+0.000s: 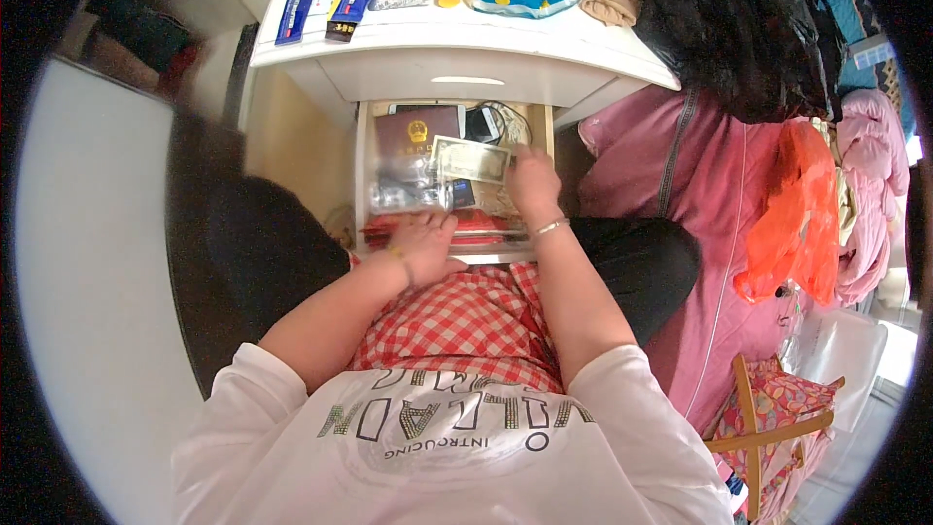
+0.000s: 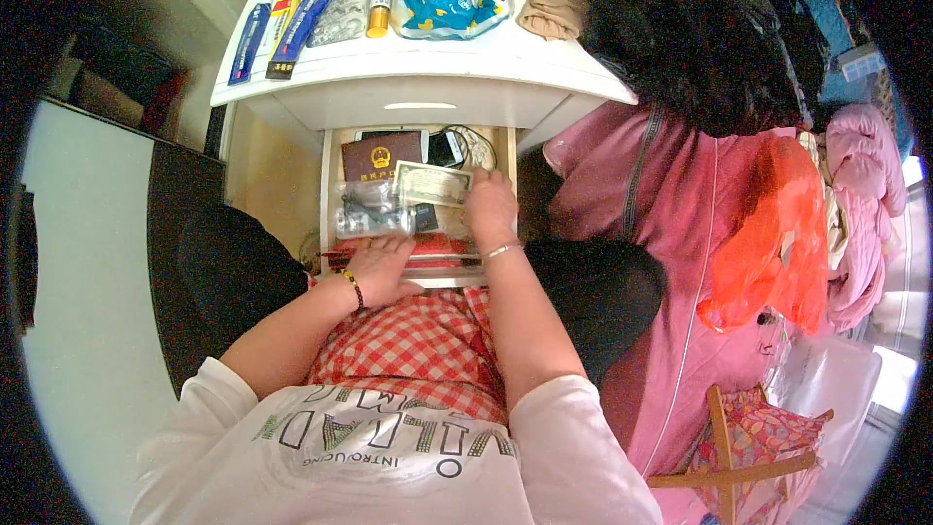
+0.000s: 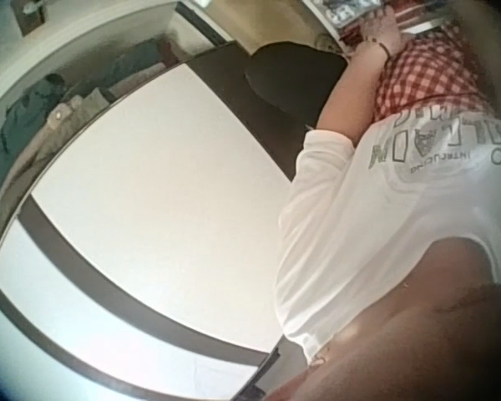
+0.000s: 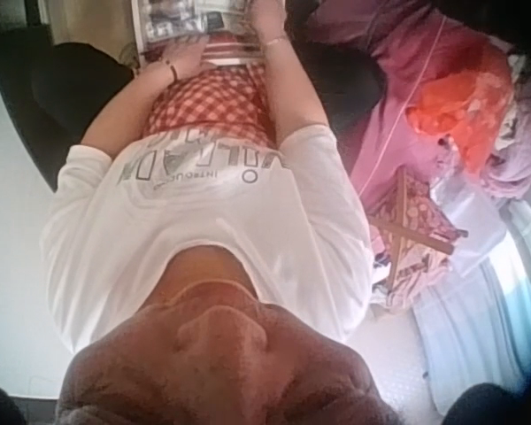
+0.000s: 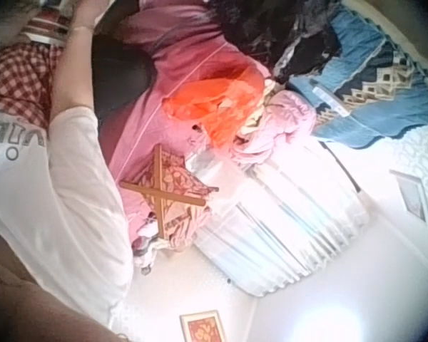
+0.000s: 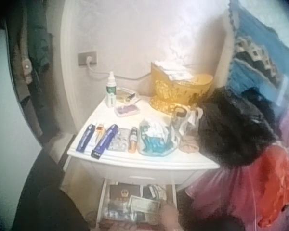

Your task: The person sorts through items in a nightstand drawer, handles money and small packets, and then moves items on top of the nightstand and onto a bed, including placing a red bag into a basket.

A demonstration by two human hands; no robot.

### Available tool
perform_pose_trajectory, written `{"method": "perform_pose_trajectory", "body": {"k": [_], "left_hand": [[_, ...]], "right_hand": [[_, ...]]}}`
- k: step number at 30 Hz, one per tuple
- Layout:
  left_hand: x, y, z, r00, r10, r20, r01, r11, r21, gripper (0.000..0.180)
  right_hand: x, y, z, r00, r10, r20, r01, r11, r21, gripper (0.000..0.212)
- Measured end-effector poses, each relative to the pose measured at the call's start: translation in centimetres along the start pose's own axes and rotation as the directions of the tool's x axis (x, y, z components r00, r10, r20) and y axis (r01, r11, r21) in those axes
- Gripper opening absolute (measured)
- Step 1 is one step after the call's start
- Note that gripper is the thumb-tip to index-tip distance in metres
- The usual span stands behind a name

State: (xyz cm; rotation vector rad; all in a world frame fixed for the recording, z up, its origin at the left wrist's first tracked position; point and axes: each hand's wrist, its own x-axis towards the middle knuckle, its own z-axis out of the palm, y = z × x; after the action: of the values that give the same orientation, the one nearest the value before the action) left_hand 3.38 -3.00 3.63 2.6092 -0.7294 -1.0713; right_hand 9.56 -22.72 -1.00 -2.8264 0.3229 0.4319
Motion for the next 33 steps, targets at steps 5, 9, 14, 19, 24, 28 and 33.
{"method": "perform_pose_trajectory", "body": {"k": [5, 9, 14, 19, 24, 28, 33], "left_hand": [[0.4, 0.2, 0.5, 0.998, 0.023, -0.061, -0.022, 0.999, 0.025, 0.07], [0.4, -0.3, 0.6, 1.0, 0.02, -0.013, -0.02, 1.0, 0.013, 0.076], [0.5, -0.3, 0.1, 0.993, 0.055, 0.104, -0.052, 0.998, -0.033, 0.077], [0.6, -0.4, 0.7, 0.999, 0.039, 0.009, -0.039, 0.999, -0.026, 0.079], [0.3, 0.0, 0.0, 0.998, -0.008, 0.061, 0.007, 1.0, 0.011, 0.079], [0.3, -0.5, 1.2, 0.993, 0.048, -0.108, -0.046, 0.999, 0.022, 0.074], [0.2, 0.1, -0.1, 0.999, 0.018, 0.044, -0.017, 0.999, -0.028, 0.08]], "right_hand": [[1.3, -1.0, 3.6, 0.88, -0.389, -0.274, 0.347, 0.918, -0.191, 0.033], [-1.5, -3.9, 3.3, 0.901, -0.415, -0.124, 0.375, 0.892, -0.254, 0.021], [-5.0, -7.3, 2.2, 0.874, -0.485, 0.043, 0.48, 0.842, -0.245, 0.016], [-4.1, -5.7, 2.6, 0.882, -0.464, 0.084, 0.47, 0.85, -0.238, 0.015], [-2.8, -5.8, 1.0, 0.884, -0.462, -0.066, 0.434, 0.865, -0.251, 0.018], [0.9, -2.8, -1.2, 0.843, -0.418, -0.338, 0.407, 0.907, -0.104, 0.017], [2.6, -1.6, -0.2, 0.719, -0.266, -0.642, 0.263, 0.959, -0.104, 0.029]]}}
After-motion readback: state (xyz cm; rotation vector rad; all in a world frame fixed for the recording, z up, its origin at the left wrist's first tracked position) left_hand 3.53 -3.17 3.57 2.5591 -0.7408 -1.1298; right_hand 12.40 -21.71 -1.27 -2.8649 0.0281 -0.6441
